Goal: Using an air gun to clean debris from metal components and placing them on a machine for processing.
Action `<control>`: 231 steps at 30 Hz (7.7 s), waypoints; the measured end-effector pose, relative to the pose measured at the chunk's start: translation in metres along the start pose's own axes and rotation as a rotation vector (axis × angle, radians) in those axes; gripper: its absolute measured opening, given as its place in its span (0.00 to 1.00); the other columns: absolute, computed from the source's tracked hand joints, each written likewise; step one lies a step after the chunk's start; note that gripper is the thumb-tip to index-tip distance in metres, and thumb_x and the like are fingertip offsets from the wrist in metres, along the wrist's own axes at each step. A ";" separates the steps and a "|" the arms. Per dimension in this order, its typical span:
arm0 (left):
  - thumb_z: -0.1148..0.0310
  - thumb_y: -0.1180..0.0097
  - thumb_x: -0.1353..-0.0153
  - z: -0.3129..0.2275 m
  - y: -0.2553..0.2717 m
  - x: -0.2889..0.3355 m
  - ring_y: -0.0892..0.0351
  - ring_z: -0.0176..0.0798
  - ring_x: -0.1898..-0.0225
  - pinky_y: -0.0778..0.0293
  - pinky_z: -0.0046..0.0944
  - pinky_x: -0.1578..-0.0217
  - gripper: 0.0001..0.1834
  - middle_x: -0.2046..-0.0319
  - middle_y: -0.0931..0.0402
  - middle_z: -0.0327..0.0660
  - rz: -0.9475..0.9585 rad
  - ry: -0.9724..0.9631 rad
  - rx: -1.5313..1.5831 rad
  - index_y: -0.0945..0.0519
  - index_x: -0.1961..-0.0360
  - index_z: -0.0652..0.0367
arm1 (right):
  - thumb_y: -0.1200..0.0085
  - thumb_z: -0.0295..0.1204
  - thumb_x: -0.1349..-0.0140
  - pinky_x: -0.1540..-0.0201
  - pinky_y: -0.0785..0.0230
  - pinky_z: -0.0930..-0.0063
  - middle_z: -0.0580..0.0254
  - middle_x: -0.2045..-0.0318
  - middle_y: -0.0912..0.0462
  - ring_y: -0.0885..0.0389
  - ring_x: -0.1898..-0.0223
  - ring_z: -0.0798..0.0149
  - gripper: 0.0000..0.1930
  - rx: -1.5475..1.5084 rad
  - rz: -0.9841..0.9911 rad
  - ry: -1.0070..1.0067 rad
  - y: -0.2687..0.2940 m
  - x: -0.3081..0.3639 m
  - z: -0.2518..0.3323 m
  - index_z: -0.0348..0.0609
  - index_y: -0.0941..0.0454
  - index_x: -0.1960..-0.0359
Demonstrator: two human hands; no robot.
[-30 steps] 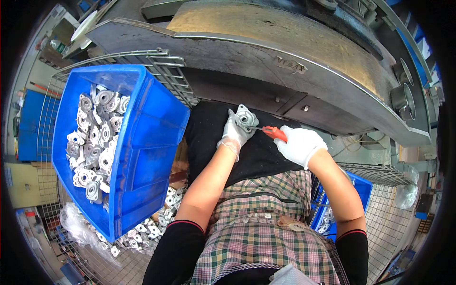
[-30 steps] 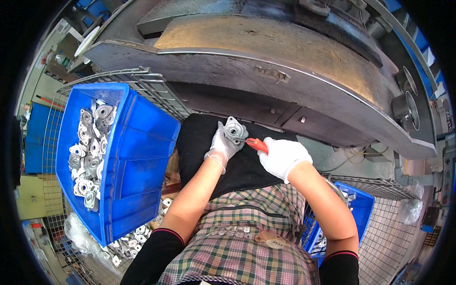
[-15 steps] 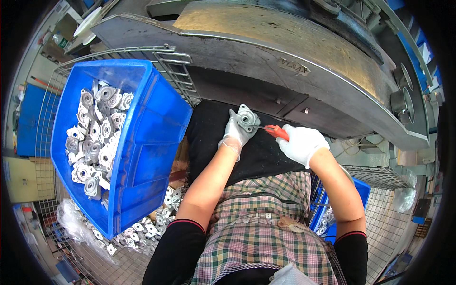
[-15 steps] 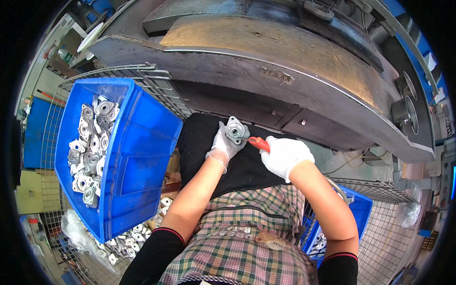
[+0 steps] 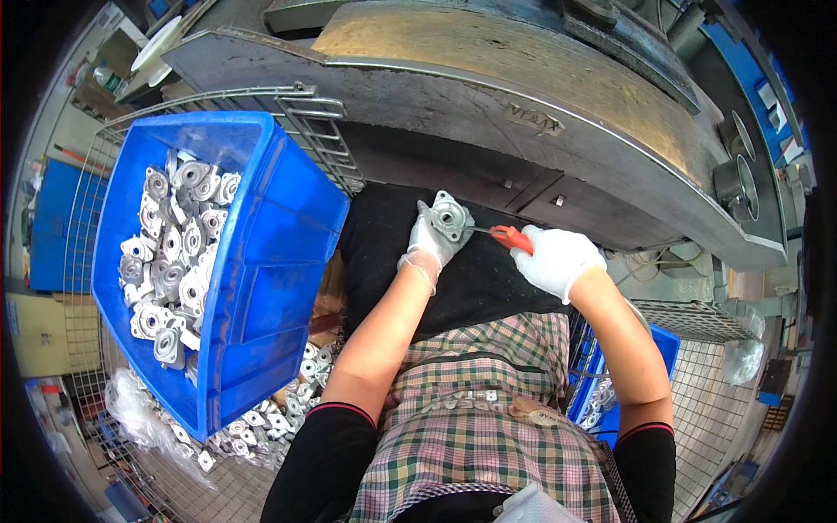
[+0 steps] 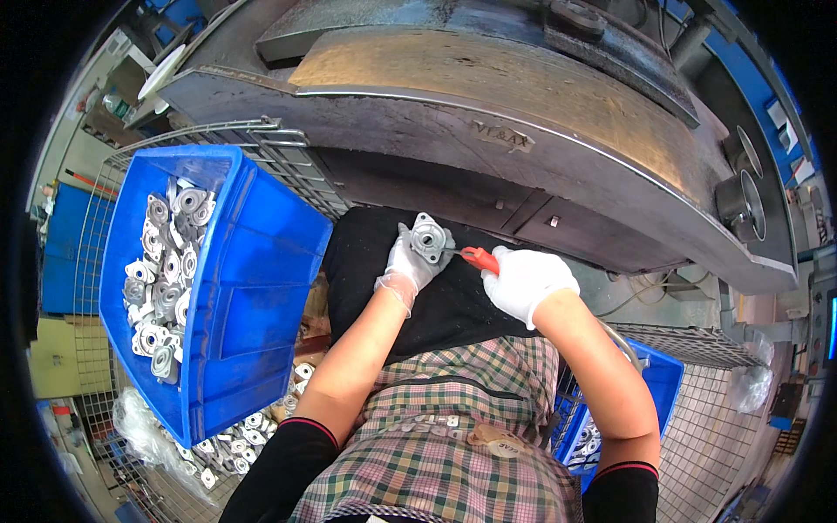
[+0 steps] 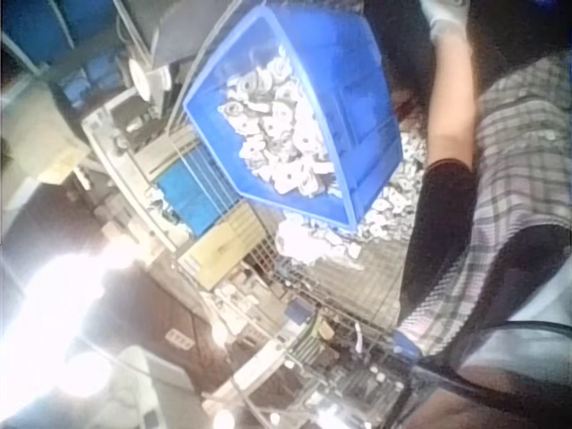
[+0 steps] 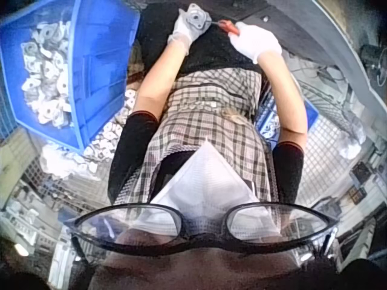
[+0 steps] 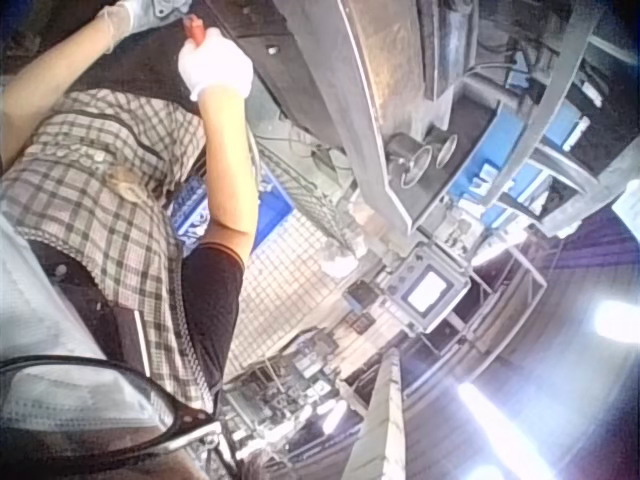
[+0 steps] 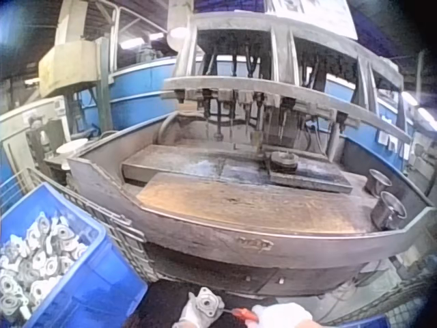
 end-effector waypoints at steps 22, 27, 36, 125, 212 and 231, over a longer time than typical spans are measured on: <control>0.32 0.68 0.35 0.084 -0.083 0.053 0.34 0.49 0.39 0.39 0.55 0.40 0.37 0.40 0.30 0.43 -0.240 -0.126 -0.535 0.32 0.38 0.48 | 0.56 0.44 0.37 0.56 0.26 0.53 0.49 0.66 0.16 0.17 0.62 0.45 0.18 -0.011 0.004 -0.043 -0.008 -0.001 -0.013 0.43 0.25 0.56; 0.32 0.74 0.34 0.084 -0.084 0.054 0.23 0.50 0.54 0.28 0.52 0.51 0.40 0.54 0.22 0.48 -0.221 -0.131 -0.573 0.26 0.46 0.55 | 0.56 0.44 0.37 0.56 0.26 0.53 0.48 0.66 0.16 0.17 0.62 0.45 0.19 -0.006 0.012 -0.046 -0.010 -0.004 -0.012 0.43 0.25 0.56; 0.34 0.69 0.33 0.064 -0.043 0.034 0.25 0.50 0.48 0.32 0.56 0.45 0.36 0.50 0.23 0.45 -0.276 -0.152 -0.556 0.26 0.44 0.51 | 0.56 0.45 0.36 0.57 0.26 0.54 0.48 0.66 0.16 0.17 0.62 0.45 0.19 -0.031 -0.004 -0.009 -0.012 -0.012 -0.003 0.42 0.26 0.55; 0.45 0.55 0.31 0.273 -0.119 0.105 0.27 0.51 0.43 0.32 0.55 0.42 0.29 0.45 0.26 0.48 -0.116 0.314 -0.992 0.31 0.41 0.58 | 0.43 0.33 0.39 0.46 0.31 0.70 0.53 0.54 0.19 0.22 0.52 0.66 0.24 -1.457 -0.623 -0.149 -0.108 0.077 -0.107 0.39 0.29 0.41; 0.59 0.28 0.58 0.126 -0.552 0.236 0.19 0.40 0.56 0.27 0.36 0.53 0.30 0.60 0.18 0.46 -0.557 -1.280 -3.028 0.19 0.54 0.63 | 0.36 0.25 0.52 0.71 0.31 0.70 0.57 0.76 0.19 0.22 0.76 0.62 0.09 -0.492 -0.853 0.259 0.126 -0.057 -0.137 0.42 0.19 0.67; 0.52 0.46 0.40 0.133 -0.549 -0.081 0.19 0.48 0.54 0.24 0.46 0.55 0.14 0.51 0.21 0.34 -0.140 -1.964 -3.134 0.15 0.56 0.37 | 0.40 0.31 0.46 0.60 0.32 0.63 0.59 0.74 0.19 0.22 0.69 0.53 0.05 -0.402 -0.899 0.290 0.126 -0.054 -0.140 0.50 0.20 0.68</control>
Point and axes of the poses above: each hand's wrist, its own x-axis away from the middle knuckle, its own y-axis out of the back of the hand, z = x × y, the point moved 3 cm from there along -x, towards the middle knuckle
